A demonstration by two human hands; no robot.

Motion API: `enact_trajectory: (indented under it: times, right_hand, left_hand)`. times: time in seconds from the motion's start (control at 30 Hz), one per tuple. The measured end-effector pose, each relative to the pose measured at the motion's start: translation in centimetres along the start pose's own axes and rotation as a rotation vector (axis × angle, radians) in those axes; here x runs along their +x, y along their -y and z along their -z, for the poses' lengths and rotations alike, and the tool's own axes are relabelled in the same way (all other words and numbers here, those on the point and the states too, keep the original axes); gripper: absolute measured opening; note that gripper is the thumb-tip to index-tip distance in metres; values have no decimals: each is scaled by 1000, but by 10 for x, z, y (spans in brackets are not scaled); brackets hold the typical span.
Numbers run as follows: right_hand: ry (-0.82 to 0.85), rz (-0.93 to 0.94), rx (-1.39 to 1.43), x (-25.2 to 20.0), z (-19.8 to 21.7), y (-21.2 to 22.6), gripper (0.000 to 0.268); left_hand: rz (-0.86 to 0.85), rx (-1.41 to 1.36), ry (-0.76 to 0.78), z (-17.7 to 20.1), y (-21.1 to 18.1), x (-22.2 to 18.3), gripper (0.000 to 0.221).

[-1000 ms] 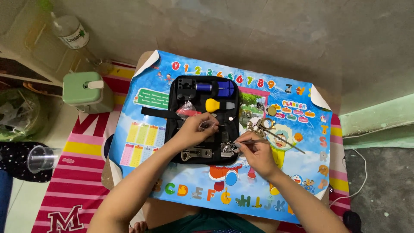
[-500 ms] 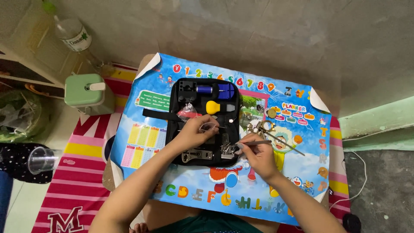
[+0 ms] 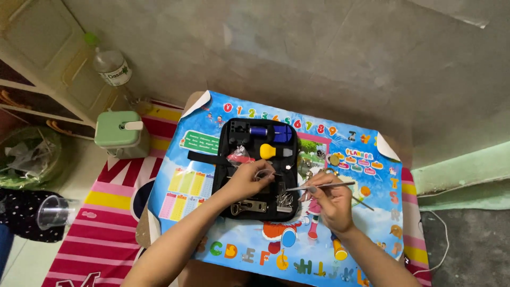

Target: Adjusting a metal watch band by removing links using a watch repair kit

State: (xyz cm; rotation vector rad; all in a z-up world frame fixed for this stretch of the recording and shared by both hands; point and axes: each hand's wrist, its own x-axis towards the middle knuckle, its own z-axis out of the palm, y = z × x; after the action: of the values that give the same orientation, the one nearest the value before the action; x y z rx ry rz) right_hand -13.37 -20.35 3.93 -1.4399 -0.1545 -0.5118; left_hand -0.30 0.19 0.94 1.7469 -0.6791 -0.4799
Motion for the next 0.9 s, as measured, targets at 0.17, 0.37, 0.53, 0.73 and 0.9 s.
enact_trajectory:
  times: [0.17, 0.37, 0.53, 0.73, 0.9]
  right_hand:
    - [39, 141, -34, 29, -34, 21, 8]
    - [102, 321, -419, 15, -30, 4, 8]
    - [203, -14, -298, -41, -9, -4, 13]
    - [106, 122, -542, -46, -11, -12, 8]
    - [112, 120, -440, -43, -5, -25, 10]
  left_hand:
    - [-3, 2, 21, 2, -3, -1, 13]
    - [-20, 0, 34, 5, 2, 2, 16]
    - [27, -51, 111, 6, 13, 5, 11]
    - [-95, -183, 117, -2, 36, 8, 19]
    - [-99, -179, 125, 9, 18, 5, 25]
